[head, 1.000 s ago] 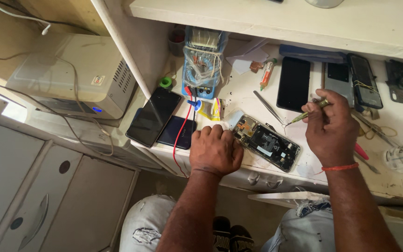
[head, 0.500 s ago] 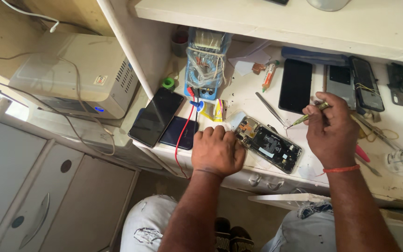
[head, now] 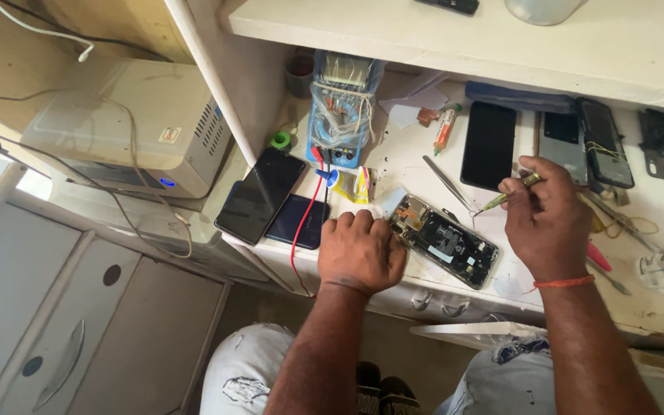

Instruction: The person works at a repair bench disassembling a smartphone. They pry off the back cover, set it aside, then manipulate the exposed internal components and use a handheld tool on the phone's internals.

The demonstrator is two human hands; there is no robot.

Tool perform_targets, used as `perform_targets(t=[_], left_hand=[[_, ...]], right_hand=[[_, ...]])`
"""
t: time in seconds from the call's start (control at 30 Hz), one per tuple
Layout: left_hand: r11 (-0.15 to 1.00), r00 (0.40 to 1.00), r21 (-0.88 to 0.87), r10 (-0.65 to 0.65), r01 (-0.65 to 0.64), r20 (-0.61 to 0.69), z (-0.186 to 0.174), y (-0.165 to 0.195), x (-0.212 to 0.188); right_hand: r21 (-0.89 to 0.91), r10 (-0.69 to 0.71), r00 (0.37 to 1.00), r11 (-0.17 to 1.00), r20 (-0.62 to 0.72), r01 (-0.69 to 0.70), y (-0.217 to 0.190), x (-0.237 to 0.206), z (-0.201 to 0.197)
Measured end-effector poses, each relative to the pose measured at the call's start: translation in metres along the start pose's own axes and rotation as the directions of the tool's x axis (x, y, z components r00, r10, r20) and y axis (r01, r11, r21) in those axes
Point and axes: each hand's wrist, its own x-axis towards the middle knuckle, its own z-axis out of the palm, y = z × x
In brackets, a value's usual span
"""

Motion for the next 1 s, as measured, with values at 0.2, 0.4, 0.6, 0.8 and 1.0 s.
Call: perform_targets(t=[0.2, 0.4, 0.6, 0.8, 1.0], left_hand=[[1.0, 1.0, -0.003, -0.002, 0.002, 0.004, 0.0001, -0.0001, 0.0001], [1.0, 1.0, 0.001, -0.001, 0.001, 0.003, 0.0009, -0.0005, -0.0003], [1.0, 1.0, 0.002, -0.011, 0.011, 0.012, 0.0001, 0.0003, -0.0004], [1.0, 0.999, 0.01, -0.02, 0.019, 0.047, -0.0016, 0.0004, 0.0002], [1.0, 0.998, 0.004, -0.028, 0.028, 0.06, -0.0019, 0.0005, 0.0008]], right_hand=[[-0.042, -0.017, 1.0, 0.999, 0.008, 0.017, -0.0038, 0.0001, 0.0001], [-0.052, 0.012, 0.999, 0.999, 0.039, -0.01, -0.006, 0.0023, -0.0007], [-0.044, 0.002, 0.999, 0.999, 0.042, 0.0, -0.0052, 0.0018, -0.0008], [0.003, -0.055, 0.998, 0.998, 0.006, 0.055, -0.0031, 0.001, -0.0002], [0.026, -0.075, 0.997, 0.997, -0.03, 0.076, -0.0031, 0.0008, 0.0008]])
